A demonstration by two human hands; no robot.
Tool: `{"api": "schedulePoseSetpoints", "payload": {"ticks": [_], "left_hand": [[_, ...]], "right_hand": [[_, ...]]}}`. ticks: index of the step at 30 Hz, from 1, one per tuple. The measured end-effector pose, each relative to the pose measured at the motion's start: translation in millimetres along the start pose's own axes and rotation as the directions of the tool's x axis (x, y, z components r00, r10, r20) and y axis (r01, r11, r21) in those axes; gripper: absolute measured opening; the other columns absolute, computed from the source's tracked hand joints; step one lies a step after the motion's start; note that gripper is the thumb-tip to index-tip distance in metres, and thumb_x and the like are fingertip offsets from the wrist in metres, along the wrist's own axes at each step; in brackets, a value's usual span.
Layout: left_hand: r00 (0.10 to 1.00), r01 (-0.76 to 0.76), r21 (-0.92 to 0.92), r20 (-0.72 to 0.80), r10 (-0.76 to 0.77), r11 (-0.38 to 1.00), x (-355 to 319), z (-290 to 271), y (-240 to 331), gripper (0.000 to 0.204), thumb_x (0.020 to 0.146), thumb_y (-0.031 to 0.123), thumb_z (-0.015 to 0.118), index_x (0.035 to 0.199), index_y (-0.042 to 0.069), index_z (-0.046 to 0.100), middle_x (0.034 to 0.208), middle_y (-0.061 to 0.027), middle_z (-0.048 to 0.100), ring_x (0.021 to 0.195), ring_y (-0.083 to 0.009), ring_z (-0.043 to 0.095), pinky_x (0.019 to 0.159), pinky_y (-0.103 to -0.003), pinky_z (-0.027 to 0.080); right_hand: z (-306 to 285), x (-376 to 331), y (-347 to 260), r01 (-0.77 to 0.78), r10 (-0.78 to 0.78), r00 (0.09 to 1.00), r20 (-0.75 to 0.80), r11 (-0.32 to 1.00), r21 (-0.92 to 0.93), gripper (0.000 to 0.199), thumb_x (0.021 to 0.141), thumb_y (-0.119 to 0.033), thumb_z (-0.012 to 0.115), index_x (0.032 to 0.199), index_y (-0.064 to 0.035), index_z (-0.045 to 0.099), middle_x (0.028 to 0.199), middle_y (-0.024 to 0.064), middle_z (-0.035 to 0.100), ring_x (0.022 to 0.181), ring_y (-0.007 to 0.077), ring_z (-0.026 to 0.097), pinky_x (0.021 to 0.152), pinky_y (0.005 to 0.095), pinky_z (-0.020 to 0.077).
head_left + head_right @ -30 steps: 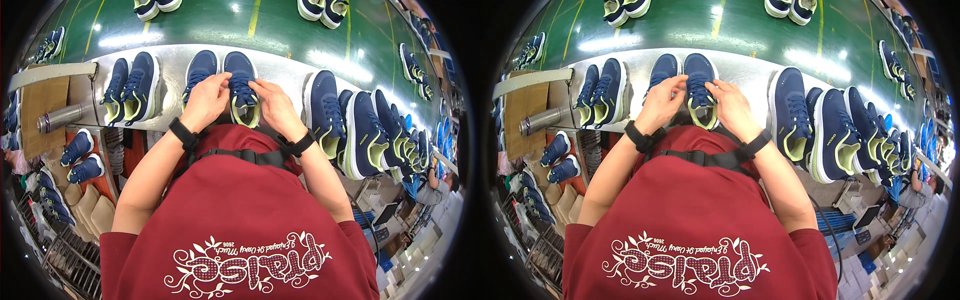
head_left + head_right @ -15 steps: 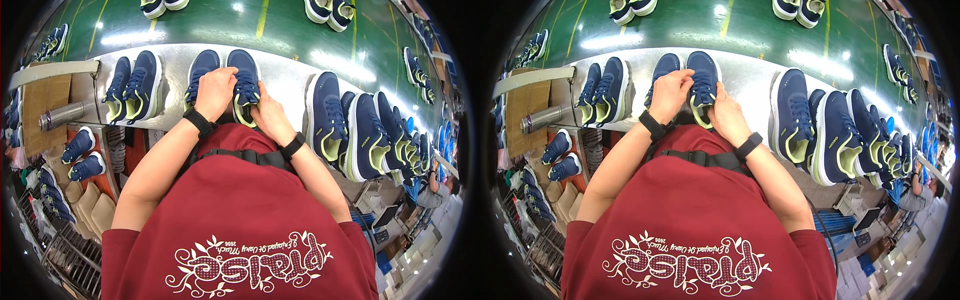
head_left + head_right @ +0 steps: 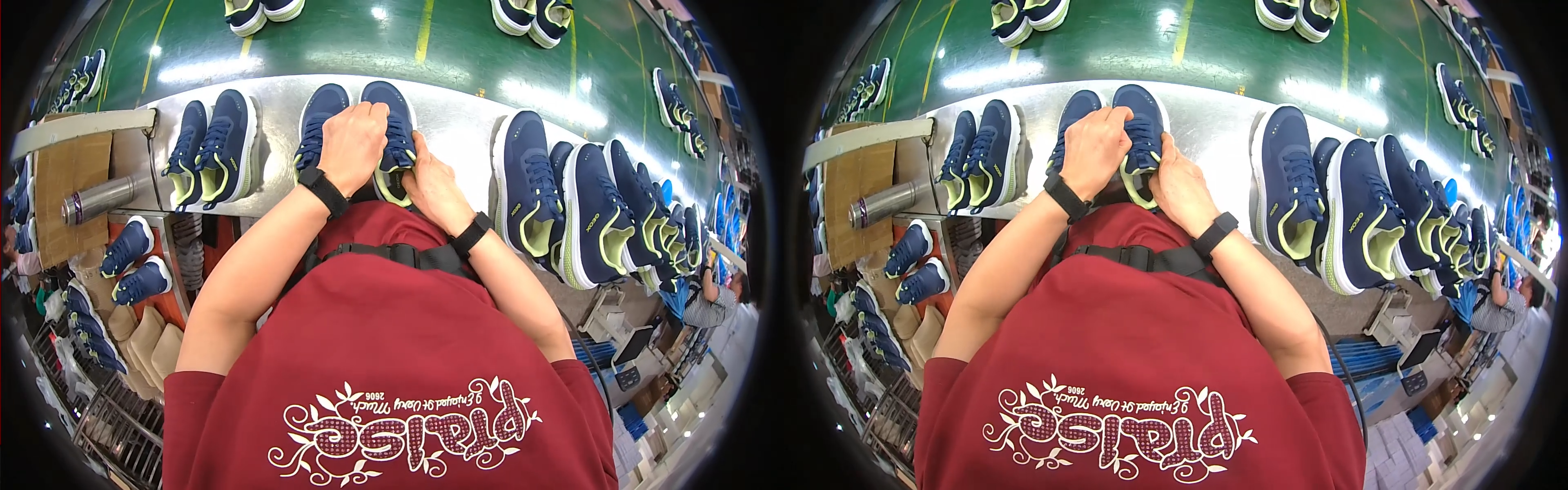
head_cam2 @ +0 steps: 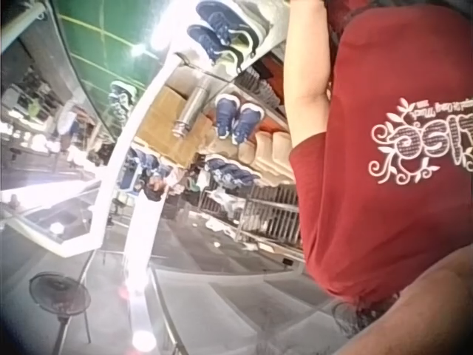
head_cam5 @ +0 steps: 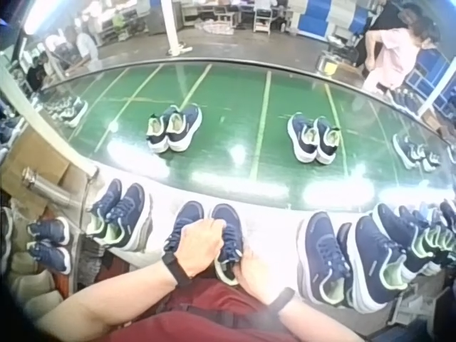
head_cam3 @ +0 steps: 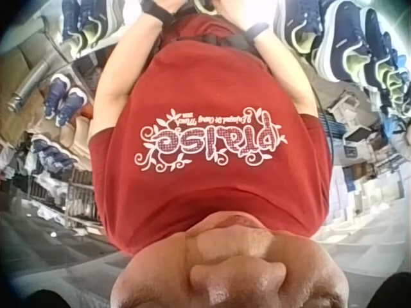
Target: The person is stitching or assembling blue and yellow athletic shoes on a factory production line.
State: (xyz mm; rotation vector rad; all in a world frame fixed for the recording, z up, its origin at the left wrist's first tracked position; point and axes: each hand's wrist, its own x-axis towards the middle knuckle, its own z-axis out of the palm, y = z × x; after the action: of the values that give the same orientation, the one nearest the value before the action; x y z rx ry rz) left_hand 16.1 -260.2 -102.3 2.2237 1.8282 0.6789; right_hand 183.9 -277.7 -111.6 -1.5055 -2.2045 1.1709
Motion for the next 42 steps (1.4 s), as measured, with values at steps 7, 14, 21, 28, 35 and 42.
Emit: {"api": "schedulePoseSetpoints", "payload": {"ticks": [7,14,21,28,35,42], "left_hand": [[0.890,0.441,-0.386,0.307,-0.338,0.811,-4.4,-24.6,-12.7,0.025,0.078,0.012,0.062,0.101,0.002,0.068,0.078,-0.0134,0.068,0.072,-0.0259,0.067,0.070,-0.034,0.052],[0.830,0.530,-0.389,0.422,-0.366,0.754,-5.2,-19.2,-15.5,0.029,0.081,0.013,0.066,0.107,0.001,0.067,0.086,-0.0116,0.071,0.078,-0.0174,0.068,0.073,-0.029,0.052],[0.875,0.435,-0.284,0.358,-0.327,0.854,3.8,-10.7,-24.9,0.030,0.075,0.015,0.068,0.102,0.002,0.069,0.080,-0.0121,0.071,0.074,-0.0206,0.068,0.071,-0.030,0.053],[0.851,0.476,-0.315,0.399,-0.340,0.821,13.7,-10.6,-13.6,0.030,0.068,0.010,0.063,0.097,0.005,0.069,0.073,-0.0077,0.068,0.069,-0.0224,0.067,0.068,-0.032,0.052],[0.963,0.262,-0.115,0.093,-0.253,0.958,4.5,-2.9,6.7,0.020,0.069,0.006,0.063,0.090,0.004,0.063,0.080,-0.0135,0.067,0.076,-0.0311,0.065,0.067,-0.041,0.050],[0.977,0.210,-0.214,0.019,-0.210,0.954,-6.6,-11.7,-4.6,0.021,0.074,0.006,0.062,0.094,0.005,0.065,0.077,-0.0098,0.064,0.069,-0.0266,0.063,0.063,-0.037,0.050]], "right_hand": [[1.5,0.4,5.9,-0.018,0.018,1.000,0.002,1.000,-0.011,0.062,0.076,-0.004,0.053,0.131,0.0131,0.032,0.097,0.0306,0.060,0.091,0.0437,0.060,0.080,0.0450,0.0474],[6.6,3.8,8.9,0.016,-0.017,0.999,-0.037,1.000,-0.011,0.064,0.077,-0.007,0.055,0.134,0.0100,0.030,0.093,0.0299,0.061,0.090,0.0437,0.060,0.081,0.0455,0.0465],[7.1,8.0,6.1,0.023,-0.024,0.999,-0.037,1.000,-0.004,0.064,0.076,-0.006,0.054,0.133,0.0102,0.031,0.090,0.0299,0.061,0.088,0.0443,0.060,0.080,0.0461,0.0464],[2.2,7.5,5.2,-0.011,0.010,0.999,-0.043,1.000,-0.014,0.061,0.073,-0.002,0.053,0.129,0.0126,0.034,0.093,0.0312,0.060,0.089,0.0444,0.060,0.079,0.0456,0.0476],[1.7,10.6,2.0,-0.053,0.051,0.998,-0.037,0.998,-0.038,0.061,0.075,-0.003,0.053,0.131,0.0097,0.033,0.082,0.0300,0.061,0.082,0.0448,0.061,0.076,0.0472,0.0476],[2.6,10.1,-11.0,-0.113,0.114,0.993,0.010,0.992,-0.051,0.059,0.074,-0.003,0.053,0.128,0.0110,0.036,0.096,0.0306,0.061,0.087,0.0452,0.060,0.077,0.0485,0.0480]]}}
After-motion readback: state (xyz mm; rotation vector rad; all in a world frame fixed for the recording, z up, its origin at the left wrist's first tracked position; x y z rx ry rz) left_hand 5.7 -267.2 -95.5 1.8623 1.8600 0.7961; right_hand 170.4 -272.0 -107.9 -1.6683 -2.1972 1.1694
